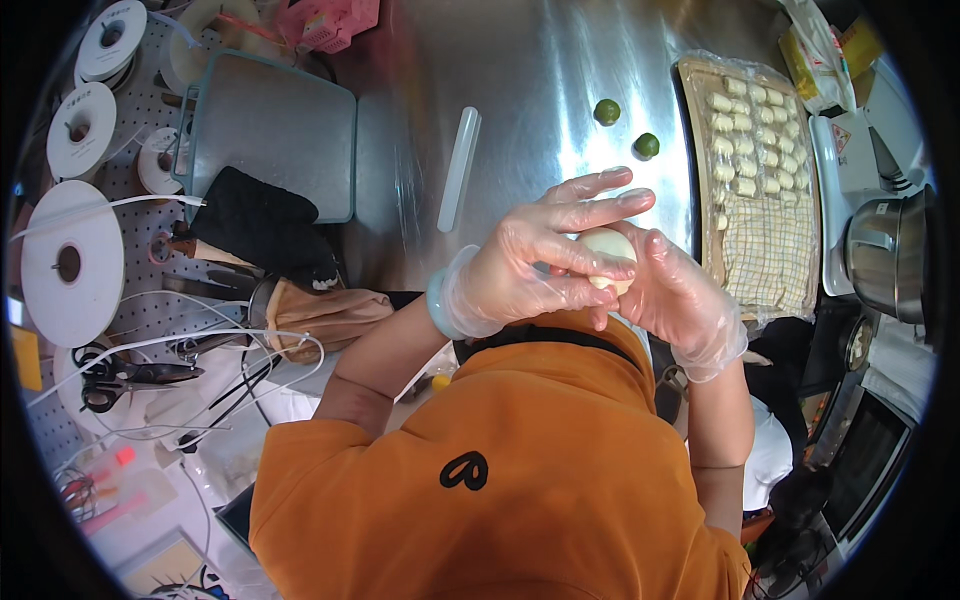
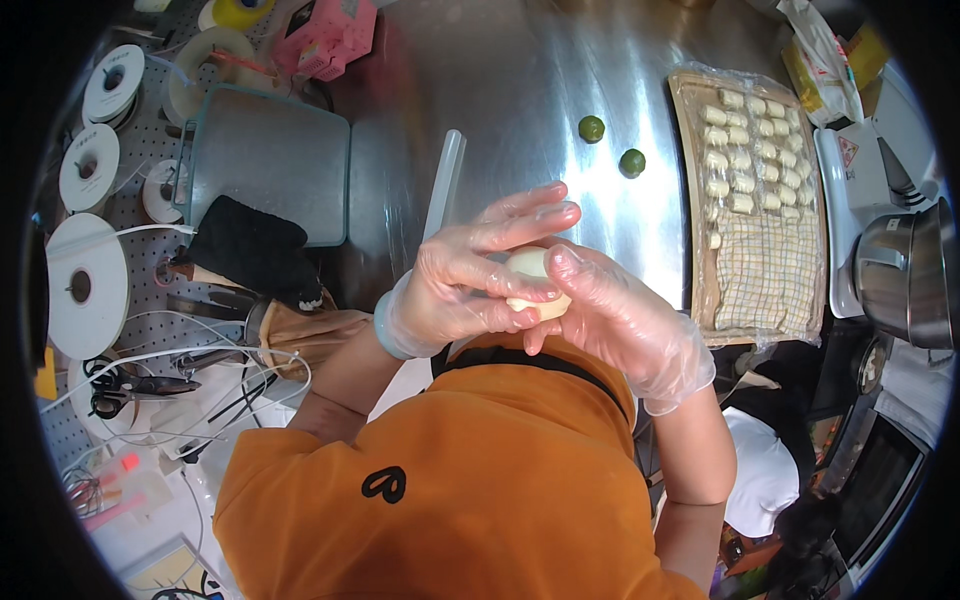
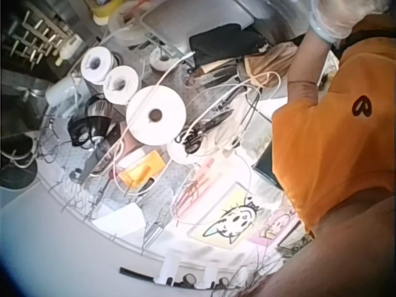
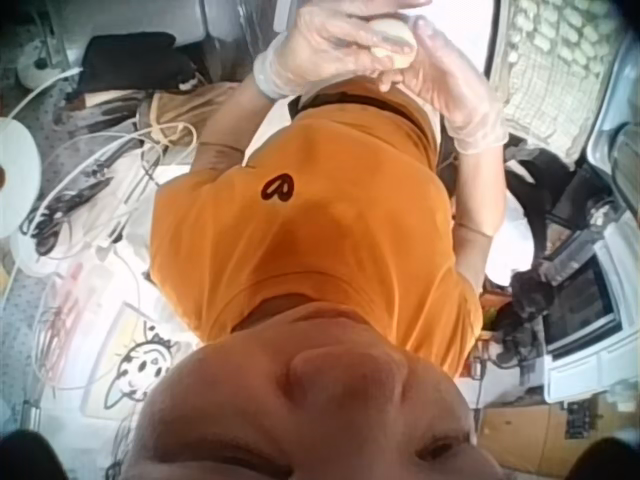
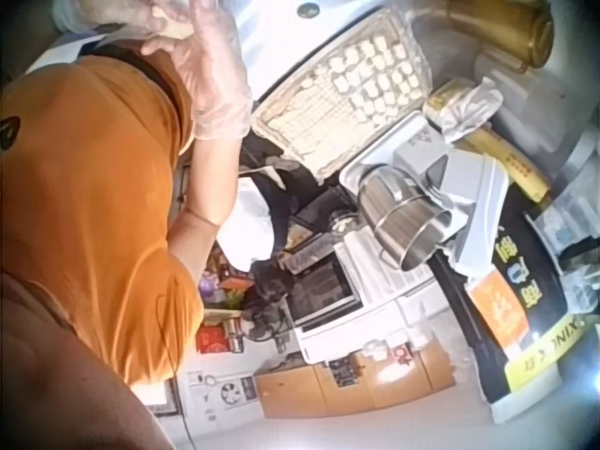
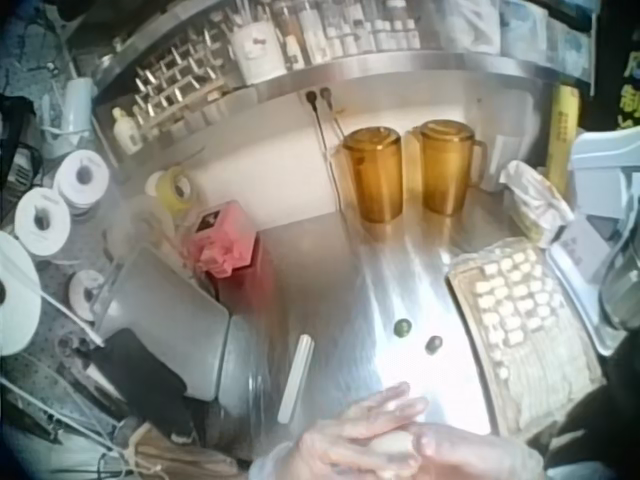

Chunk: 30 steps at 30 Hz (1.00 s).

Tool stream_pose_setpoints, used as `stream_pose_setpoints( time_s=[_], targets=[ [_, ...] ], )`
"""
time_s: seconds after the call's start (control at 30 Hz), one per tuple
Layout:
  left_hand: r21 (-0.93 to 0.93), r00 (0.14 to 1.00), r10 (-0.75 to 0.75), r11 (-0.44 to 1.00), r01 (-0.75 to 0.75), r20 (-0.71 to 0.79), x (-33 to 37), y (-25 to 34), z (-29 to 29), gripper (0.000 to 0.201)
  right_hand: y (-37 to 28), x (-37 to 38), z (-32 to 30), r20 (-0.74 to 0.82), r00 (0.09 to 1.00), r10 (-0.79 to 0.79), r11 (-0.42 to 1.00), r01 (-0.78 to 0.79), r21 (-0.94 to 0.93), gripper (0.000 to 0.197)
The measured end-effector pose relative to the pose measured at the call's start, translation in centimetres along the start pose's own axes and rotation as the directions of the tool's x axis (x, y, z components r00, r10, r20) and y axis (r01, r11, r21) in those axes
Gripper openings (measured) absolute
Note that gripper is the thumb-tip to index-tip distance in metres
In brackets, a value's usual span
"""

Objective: The person takes a tray of dough pieces from a cabinet, places a piece of dough on a metal table, flattens it with a rolling pin, places a green filling inside, and folds the dough over the filling by hand.

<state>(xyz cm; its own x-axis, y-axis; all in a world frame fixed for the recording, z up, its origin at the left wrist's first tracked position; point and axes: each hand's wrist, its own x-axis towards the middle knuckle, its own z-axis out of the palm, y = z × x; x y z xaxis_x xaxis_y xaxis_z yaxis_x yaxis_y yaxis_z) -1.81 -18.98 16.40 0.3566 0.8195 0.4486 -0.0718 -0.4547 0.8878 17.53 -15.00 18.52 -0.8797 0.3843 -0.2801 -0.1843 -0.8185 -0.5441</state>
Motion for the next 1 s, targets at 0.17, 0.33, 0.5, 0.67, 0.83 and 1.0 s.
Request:
stream_pose_setpoints(
  time_s=[0.17, 0.33, 0.5, 0.67, 0.83, 1.0],
  targets=[
    [-0.125, 0.980, -0.183, 0.977, 0.173, -0.073, 0.1, 1.7, 0.7, 0.047, -0.1, 0.0, 0.3, -0.005, 1.000, -0.002, 1.000, 0.002, 0.003, 0.056],
    [0.045, 0.995, -0.075, 0.996, 0.078, -0.069, 0.9, 2.4, 0.1, 0.060, -0.6, -0.1, 0.4, 0.019, 0.999, 0.030, 0.999, -0.029, -0.039, 0.066],
    [0.250, 0.998, 0.019, 0.968, -0.035, 0.066, 1.4, 2.5, -1.2, 0.042, -0.7, -0.3, 0.5, 0.006, 0.999, 0.052, 0.997, -0.052, -0.050, 0.075],
    [0.185, 0.995, 0.088, 0.978, -0.095, 0.041, 1.1, 1.3, -0.9, 0.026, -0.8, -0.3, 0.7, 0.024, 0.999, 0.046, 0.997, -0.044, -0.060, 0.075],
    [0.113, 0.999, 0.026, 0.993, -0.021, -0.044, 0.9, 1.4, -0.3, 0.024, -1.0, -0.1, 1.4, -0.019, 1.000, 0.003, 0.995, -0.005, -0.101, 0.070],
    [0.039, 0.978, -0.091, 0.994, 0.100, -0.186, 0.6, 2.9, 0.5, 0.042, -0.9, -0.2, 1.3, -0.034, 0.999, -0.021, 0.993, 0.017, -0.119, 0.073]
  ],
)
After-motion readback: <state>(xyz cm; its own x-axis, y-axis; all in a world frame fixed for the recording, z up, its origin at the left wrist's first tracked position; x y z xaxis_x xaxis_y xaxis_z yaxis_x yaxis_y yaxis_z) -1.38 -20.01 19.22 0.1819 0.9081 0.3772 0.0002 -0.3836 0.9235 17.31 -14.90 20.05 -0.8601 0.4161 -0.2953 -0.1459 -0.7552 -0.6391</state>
